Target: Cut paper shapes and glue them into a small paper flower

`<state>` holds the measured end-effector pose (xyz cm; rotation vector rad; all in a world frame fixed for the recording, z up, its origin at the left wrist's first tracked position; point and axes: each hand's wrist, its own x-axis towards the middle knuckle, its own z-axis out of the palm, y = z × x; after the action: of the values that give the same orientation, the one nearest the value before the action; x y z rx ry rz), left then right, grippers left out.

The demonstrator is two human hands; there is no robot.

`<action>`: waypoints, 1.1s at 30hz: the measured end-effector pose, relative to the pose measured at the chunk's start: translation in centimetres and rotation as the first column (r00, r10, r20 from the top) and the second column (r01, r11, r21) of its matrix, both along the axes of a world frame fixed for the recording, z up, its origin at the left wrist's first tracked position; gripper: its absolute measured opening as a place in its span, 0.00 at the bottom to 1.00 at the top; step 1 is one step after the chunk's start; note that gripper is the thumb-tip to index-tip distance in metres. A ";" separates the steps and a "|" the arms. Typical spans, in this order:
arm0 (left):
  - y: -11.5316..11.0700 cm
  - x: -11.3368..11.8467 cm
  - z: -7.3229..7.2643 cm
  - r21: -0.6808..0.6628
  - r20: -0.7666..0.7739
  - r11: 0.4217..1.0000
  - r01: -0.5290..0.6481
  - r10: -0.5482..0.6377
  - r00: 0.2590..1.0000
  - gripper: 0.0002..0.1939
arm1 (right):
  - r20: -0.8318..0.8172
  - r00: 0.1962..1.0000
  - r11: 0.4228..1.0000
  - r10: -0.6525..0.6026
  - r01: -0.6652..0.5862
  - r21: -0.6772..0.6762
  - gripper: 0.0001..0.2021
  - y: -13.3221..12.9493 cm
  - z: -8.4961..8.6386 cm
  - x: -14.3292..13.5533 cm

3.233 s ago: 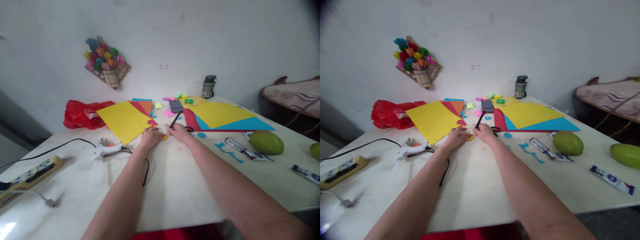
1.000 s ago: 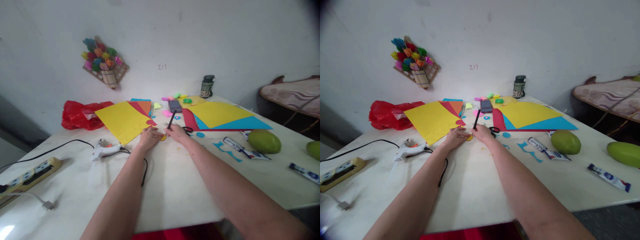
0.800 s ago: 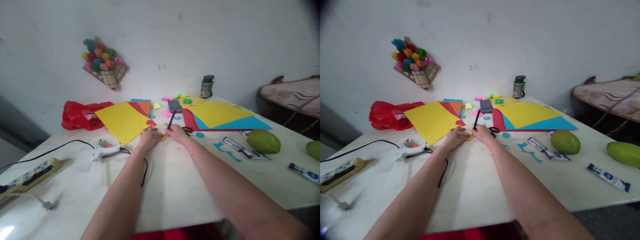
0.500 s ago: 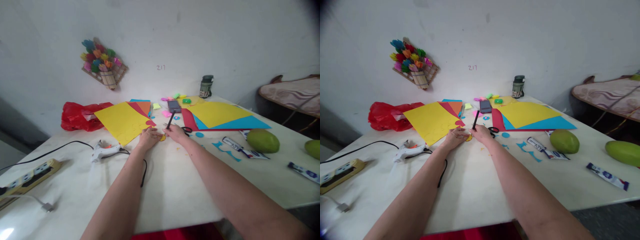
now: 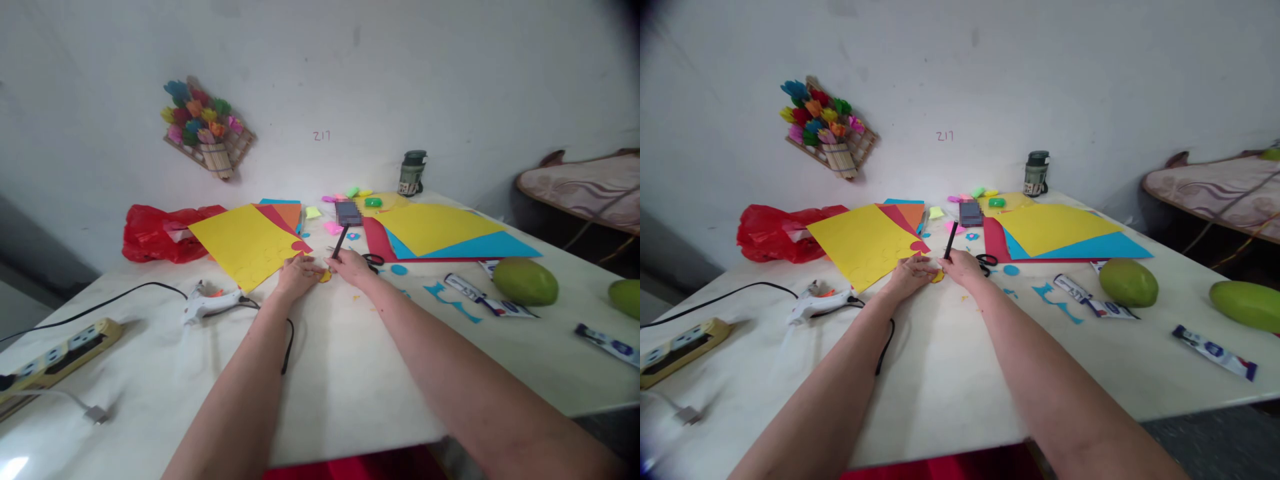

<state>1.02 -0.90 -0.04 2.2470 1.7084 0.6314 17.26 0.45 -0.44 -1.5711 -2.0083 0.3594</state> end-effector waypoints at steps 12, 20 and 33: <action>0.0 -0.1 0.0 0.005 -0.003 1.000 0.010 -0.010 1.000 0.11 | 0.010 1.000 1.000 -0.001 0.000 0.016 0.16 -0.2 0.1 0.0; 0.0 0.0 0.1 -0.005 0.003 1.000 0.000 0.000 1.000 0.11 | 0.032 0.999 1.000 0.003 -0.003 0.008 0.16 -0.2 0.2 0.0; 0.2 -0.2 -0.2 0.009 -0.002 1.000 0.013 -0.013 1.000 0.11 | 0.020 1.000 1.000 0.014 -0.014 0.011 0.16 -0.1 0.0 0.1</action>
<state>0.80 -0.72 -0.20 2.2629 1.6940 0.6355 17.32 0.32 -0.41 -1.5607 -2.0334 0.3388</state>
